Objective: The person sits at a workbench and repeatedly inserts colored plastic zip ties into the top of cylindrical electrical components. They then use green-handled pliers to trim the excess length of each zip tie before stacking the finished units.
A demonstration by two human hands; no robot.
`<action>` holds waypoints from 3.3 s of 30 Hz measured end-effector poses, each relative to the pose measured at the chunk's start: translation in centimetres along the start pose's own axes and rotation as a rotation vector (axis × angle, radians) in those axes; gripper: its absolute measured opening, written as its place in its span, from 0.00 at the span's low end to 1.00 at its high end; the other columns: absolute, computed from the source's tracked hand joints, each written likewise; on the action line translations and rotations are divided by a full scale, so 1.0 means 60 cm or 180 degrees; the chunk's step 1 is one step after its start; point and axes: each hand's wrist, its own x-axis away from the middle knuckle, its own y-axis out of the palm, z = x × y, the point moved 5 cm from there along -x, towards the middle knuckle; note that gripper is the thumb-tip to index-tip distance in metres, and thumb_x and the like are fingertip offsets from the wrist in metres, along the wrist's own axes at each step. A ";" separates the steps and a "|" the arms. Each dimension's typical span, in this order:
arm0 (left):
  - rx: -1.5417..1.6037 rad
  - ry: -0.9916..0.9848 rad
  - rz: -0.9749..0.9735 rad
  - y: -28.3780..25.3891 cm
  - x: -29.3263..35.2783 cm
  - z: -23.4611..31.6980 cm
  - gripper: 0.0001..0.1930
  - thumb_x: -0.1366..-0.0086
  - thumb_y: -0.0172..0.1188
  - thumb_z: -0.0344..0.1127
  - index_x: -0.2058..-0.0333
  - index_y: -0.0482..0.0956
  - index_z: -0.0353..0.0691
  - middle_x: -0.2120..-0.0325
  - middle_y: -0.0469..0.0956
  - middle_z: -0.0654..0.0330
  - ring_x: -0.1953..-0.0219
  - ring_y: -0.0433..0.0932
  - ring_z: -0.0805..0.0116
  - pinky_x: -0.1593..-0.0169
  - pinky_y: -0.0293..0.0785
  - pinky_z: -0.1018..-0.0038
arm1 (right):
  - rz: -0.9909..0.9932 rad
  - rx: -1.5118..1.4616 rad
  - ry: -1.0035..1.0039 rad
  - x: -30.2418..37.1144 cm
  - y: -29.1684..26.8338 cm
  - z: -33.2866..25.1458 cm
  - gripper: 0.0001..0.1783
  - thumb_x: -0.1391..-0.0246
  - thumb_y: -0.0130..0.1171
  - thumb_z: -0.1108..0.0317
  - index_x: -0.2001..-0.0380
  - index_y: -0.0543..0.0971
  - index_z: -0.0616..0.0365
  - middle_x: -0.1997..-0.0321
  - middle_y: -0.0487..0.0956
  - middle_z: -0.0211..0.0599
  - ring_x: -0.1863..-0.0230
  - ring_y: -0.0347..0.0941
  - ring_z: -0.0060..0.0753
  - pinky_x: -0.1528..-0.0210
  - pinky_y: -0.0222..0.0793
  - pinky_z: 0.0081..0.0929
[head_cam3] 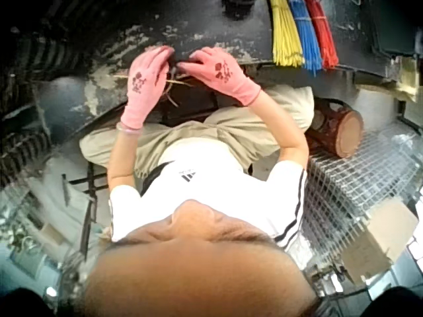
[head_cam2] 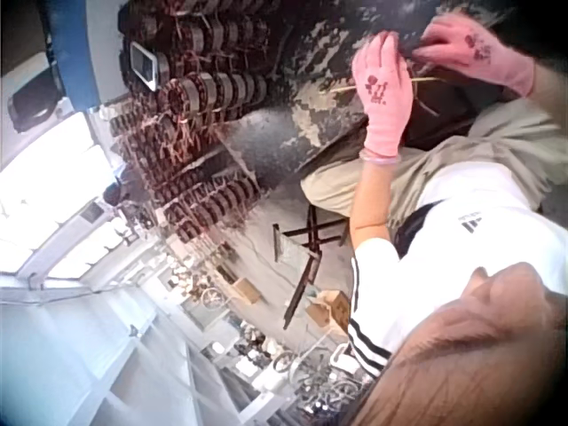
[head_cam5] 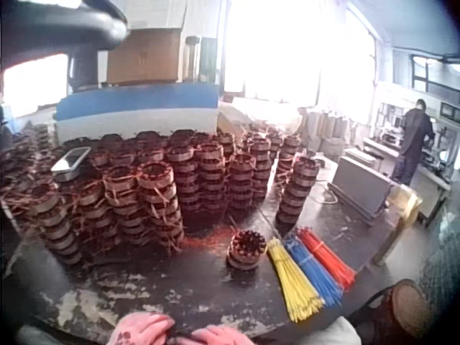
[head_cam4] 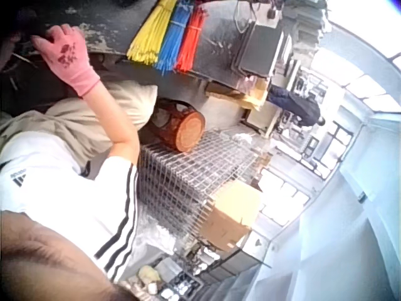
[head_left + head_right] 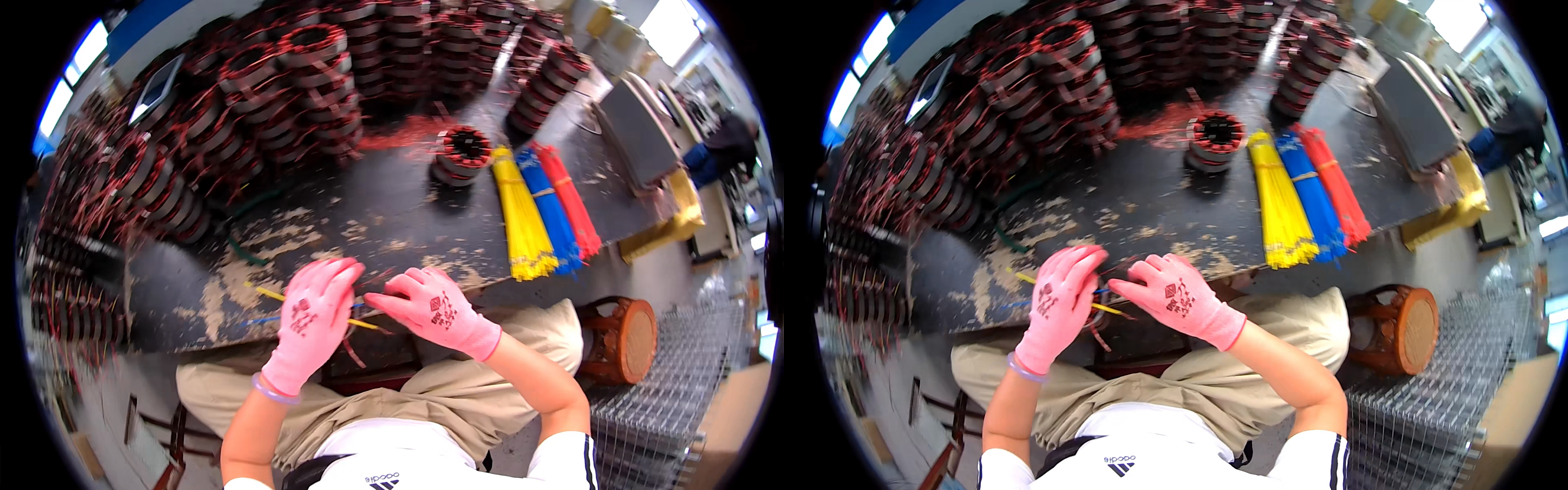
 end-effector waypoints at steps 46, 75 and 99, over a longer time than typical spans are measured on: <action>0.0049 -0.0188 -0.0050 0.026 0.013 -0.008 0.16 0.32 0.57 0.28 0.46 0.80 0.37 0.54 0.81 0.52 0.49 0.76 0.50 0.42 0.70 0.59 | 0.1231 0.2222 0.3592 0.363 -0.290 0.363 0.10 0.48 0.70 0.57 0.69 0.85 0.49 0.62 0.80 0.32 0.54 0.78 0.41 0.53 0.71 0.42; 0.0726 -0.0807 0.0478 0.012 0.022 -0.023 0.17 0.38 0.61 0.23 0.49 0.80 0.40 0.60 0.75 0.54 0.60 0.81 0.53 0.59 0.78 0.64 | -0.0315 -0.3057 0.2660 -0.035 0.083 0.029 0.13 0.38 0.62 0.61 0.59 0.85 0.60 0.67 0.81 0.42 0.63 0.78 0.42 0.59 0.74 0.35; 0.0397 -0.0307 -0.0180 -0.003 0.000 -0.012 0.09 0.40 0.66 0.28 0.60 0.81 0.41 0.63 0.76 0.56 0.61 0.80 0.54 0.59 0.78 0.61 | 0.0268 -0.1563 0.1335 -0.050 -0.006 -0.001 0.08 0.44 0.62 0.75 0.61 0.82 0.58 0.60 0.83 0.39 0.58 0.79 0.45 0.54 0.75 0.37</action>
